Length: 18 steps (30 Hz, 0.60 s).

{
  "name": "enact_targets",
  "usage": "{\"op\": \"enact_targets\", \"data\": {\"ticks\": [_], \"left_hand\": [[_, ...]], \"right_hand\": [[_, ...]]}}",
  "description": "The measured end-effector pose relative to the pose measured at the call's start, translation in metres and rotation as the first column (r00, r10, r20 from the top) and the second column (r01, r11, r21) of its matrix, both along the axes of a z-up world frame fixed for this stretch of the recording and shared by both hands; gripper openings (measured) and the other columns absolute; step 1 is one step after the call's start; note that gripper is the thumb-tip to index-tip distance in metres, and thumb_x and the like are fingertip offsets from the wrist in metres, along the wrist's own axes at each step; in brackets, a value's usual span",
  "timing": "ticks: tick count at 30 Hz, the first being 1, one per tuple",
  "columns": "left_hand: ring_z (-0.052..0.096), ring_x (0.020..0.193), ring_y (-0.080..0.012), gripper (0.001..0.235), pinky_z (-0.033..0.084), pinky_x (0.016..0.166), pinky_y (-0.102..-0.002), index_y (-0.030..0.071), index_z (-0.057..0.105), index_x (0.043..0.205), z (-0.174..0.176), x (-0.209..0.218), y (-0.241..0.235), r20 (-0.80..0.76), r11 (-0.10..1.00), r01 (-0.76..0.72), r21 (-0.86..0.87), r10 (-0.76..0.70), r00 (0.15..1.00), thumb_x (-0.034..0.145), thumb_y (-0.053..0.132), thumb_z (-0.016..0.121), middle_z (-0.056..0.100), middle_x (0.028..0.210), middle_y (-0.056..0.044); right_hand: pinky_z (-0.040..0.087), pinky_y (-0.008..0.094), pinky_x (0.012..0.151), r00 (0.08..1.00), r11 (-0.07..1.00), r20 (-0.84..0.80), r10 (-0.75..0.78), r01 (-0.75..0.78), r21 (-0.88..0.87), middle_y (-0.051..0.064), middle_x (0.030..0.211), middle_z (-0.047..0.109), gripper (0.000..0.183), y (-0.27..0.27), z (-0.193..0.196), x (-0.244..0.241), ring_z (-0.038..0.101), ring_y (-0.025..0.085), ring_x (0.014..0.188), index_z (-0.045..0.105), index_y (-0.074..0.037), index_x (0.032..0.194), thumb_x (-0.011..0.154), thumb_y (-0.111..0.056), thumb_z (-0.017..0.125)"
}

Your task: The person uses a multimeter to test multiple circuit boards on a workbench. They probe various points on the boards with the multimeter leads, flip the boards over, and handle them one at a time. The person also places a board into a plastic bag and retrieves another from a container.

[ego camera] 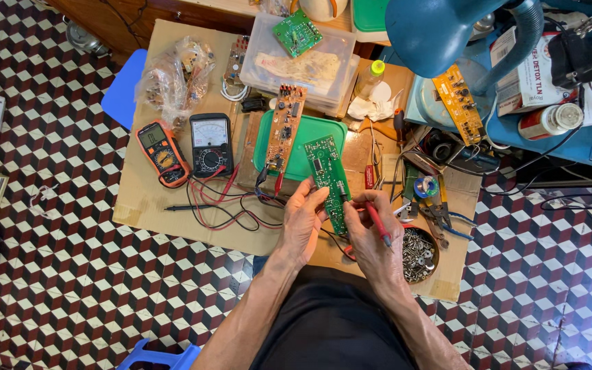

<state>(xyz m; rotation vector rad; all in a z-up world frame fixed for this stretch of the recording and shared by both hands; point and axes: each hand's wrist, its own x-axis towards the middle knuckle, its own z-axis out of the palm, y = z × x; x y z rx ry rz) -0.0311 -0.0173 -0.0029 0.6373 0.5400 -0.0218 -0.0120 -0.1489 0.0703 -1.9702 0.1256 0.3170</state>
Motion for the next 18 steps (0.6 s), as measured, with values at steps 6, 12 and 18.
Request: {"op": "enact_targets", "data": {"ticks": [6,12,18], "left_hand": [[0.066,0.098,-0.0115,0.033,0.054,0.090,-0.032,0.008,0.061,0.131,-0.001,0.002,0.006,-0.002,0.978,-0.010,-0.207,0.010,1.000,0.099,0.011,0.063,0.072,0.110,-0.002],[0.066,0.102,-0.0128,0.035,0.055,0.089,-0.026,0.005,0.063,0.136,0.011,0.000,0.019,0.091,0.902,0.032,-0.430,0.008,0.996,0.101,0.011,0.064,0.071,0.111,-0.005],[0.065,0.104,-0.0153,0.038,0.054,0.083,-0.026,0.000,0.056,0.143,0.014,-0.001,0.022,0.130,0.798,0.055,-0.600,0.030,0.991,0.106,0.012,0.059,0.068,0.113,-0.008]], "right_hand": [[0.055,0.021,0.065,0.993,0.971,0.061,-0.097,0.082,0.224,0.004,0.090,0.070,0.019,-0.006,-0.003,-0.002,0.064,0.005,0.075,0.060,-0.003,0.108,0.095,-0.010,0.071],[0.052,0.021,0.067,0.973,0.922,0.006,-0.231,0.217,0.321,0.005,0.096,0.069,0.018,-0.016,-0.008,0.001,0.062,0.006,0.079,0.060,-0.003,0.110,0.097,-0.006,0.071],[0.055,0.022,0.062,0.981,0.884,-0.066,-0.183,0.193,0.426,0.007,0.094,0.067,0.019,-0.012,-0.013,0.001,0.063,0.008,0.073,0.059,-0.003,0.111,0.096,-0.005,0.070]]}}
